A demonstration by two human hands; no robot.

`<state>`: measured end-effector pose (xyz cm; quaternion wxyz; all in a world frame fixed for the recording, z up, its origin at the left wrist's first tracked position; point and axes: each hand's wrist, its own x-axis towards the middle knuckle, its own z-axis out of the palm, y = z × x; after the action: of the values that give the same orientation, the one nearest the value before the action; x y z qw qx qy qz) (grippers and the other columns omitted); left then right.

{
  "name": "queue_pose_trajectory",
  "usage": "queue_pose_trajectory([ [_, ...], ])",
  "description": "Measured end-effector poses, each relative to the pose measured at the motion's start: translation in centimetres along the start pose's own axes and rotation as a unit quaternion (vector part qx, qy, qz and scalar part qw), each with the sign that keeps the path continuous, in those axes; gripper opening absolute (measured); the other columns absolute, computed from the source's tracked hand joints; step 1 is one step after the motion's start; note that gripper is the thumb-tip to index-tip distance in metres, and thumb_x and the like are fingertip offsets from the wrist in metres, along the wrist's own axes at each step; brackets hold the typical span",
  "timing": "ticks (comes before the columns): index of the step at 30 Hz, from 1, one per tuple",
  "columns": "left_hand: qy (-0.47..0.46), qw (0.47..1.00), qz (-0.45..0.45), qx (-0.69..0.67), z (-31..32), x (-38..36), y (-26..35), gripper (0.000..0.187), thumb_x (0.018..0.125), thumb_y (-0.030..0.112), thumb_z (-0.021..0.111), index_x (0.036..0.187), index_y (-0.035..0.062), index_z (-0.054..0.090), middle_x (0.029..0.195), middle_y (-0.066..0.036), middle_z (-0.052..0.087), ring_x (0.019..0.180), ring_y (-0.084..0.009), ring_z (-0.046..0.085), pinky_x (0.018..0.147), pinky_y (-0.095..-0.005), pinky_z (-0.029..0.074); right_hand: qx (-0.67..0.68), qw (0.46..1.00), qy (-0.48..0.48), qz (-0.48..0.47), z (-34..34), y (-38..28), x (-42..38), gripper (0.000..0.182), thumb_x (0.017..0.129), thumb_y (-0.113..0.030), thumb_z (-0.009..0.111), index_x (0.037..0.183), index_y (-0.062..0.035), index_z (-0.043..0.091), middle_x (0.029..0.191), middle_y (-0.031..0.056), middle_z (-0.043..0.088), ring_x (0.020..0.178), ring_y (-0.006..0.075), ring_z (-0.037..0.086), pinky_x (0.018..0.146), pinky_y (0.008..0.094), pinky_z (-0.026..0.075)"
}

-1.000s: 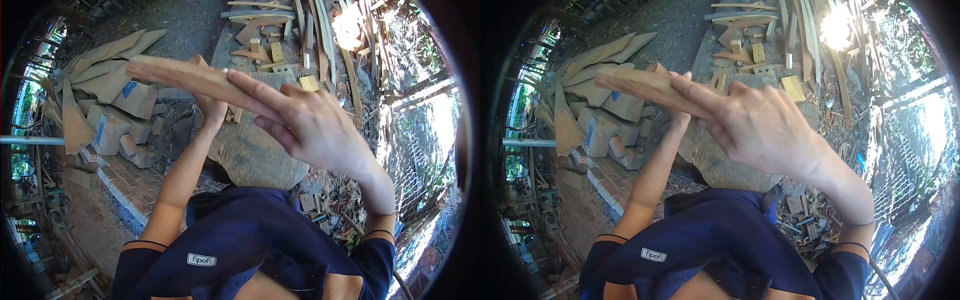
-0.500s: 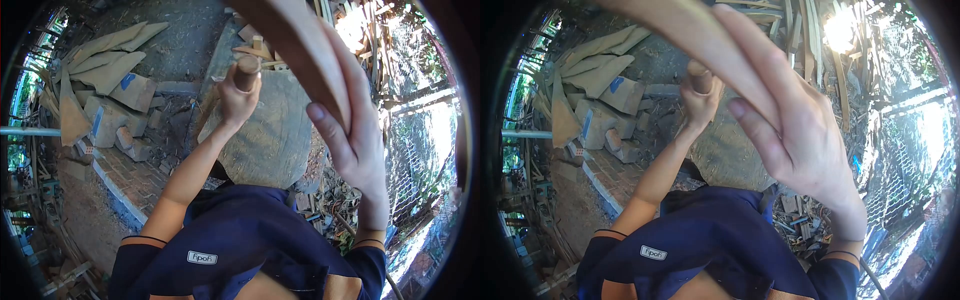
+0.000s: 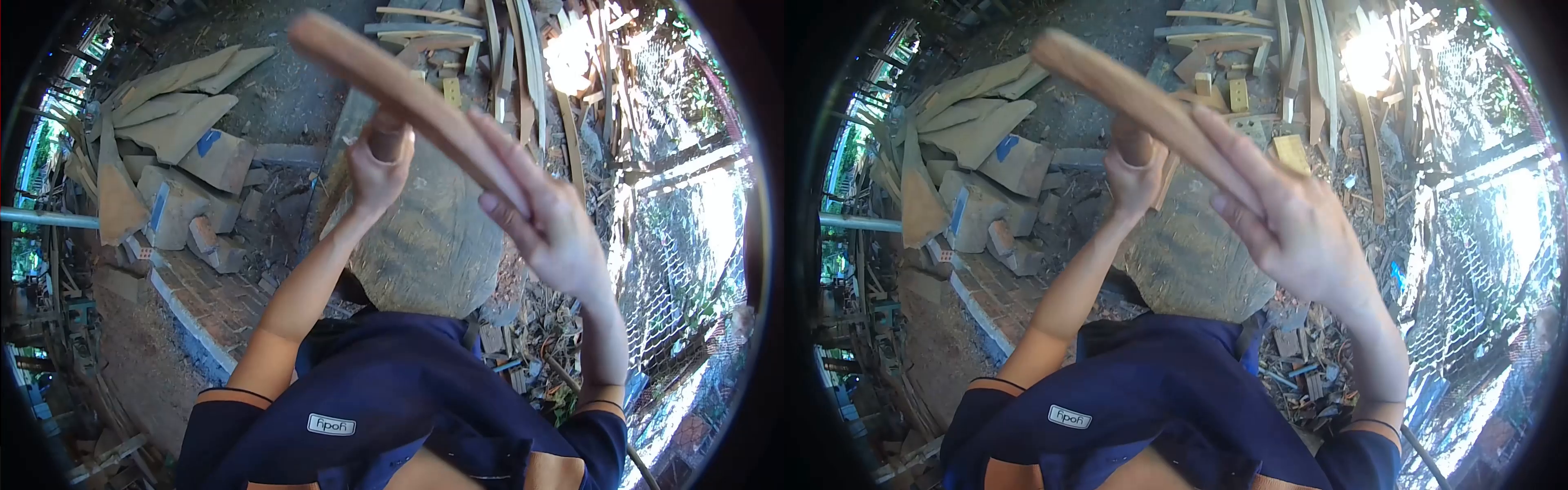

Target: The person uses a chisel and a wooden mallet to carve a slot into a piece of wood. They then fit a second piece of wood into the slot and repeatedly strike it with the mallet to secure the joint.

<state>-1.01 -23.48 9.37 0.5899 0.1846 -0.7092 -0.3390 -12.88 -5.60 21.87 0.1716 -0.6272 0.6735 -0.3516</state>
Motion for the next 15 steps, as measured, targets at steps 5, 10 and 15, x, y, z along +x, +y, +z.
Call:
queue_pose_trajectory([
  [5,-0.023,0.998,-0.057,0.005,-1.2,-1.3,-1.1,0.020,0.080,0.005,0.072,0.096,-0.0006,0.061,0.083,-0.006,0.067,0.070,-0.0131,0.066,0.064,-0.0266,0.051,0.066,0.997,0.037,-0.022,1.4,-1.7,1.0,0.064,0.094,-0.020,0.056,0.151,-0.0142,0.026,0.123,0.0255,0.060,0.110,0.0371,0.062,0.096,0.0458,0.049],
  [10,-0.036,0.976,-0.185,-0.106,-4.0,-2.4,-1.3,0.016,0.086,0.000,0.066,0.089,0.0028,0.051,0.084,-0.004,0.062,0.067,-0.0100,0.061,0.058,-0.0262,0.049,0.130,0.991,-0.032,0.029,2.5,2.3,2.8,0.063,0.095,-0.027,0.054,0.151,-0.0205,0.025,0.116,0.0240,0.064,0.102,0.0411,0.065,0.093,0.0483,0.050],
  [15,-0.090,0.988,-0.075,-0.096,-5.9,-5.8,-0.9,0.023,0.088,-0.009,0.057,0.092,0.0060,0.040,0.078,-0.006,0.055,0.062,-0.0116,0.053,0.055,-0.0279,0.046,-0.014,0.985,-0.084,0.153,10.1,10.4,5.7,0.069,0.092,-0.028,0.054,0.152,-0.0262,0.021,0.115,0.0233,0.065,0.104,0.0405,0.064,0.094,0.0485,0.049],
])
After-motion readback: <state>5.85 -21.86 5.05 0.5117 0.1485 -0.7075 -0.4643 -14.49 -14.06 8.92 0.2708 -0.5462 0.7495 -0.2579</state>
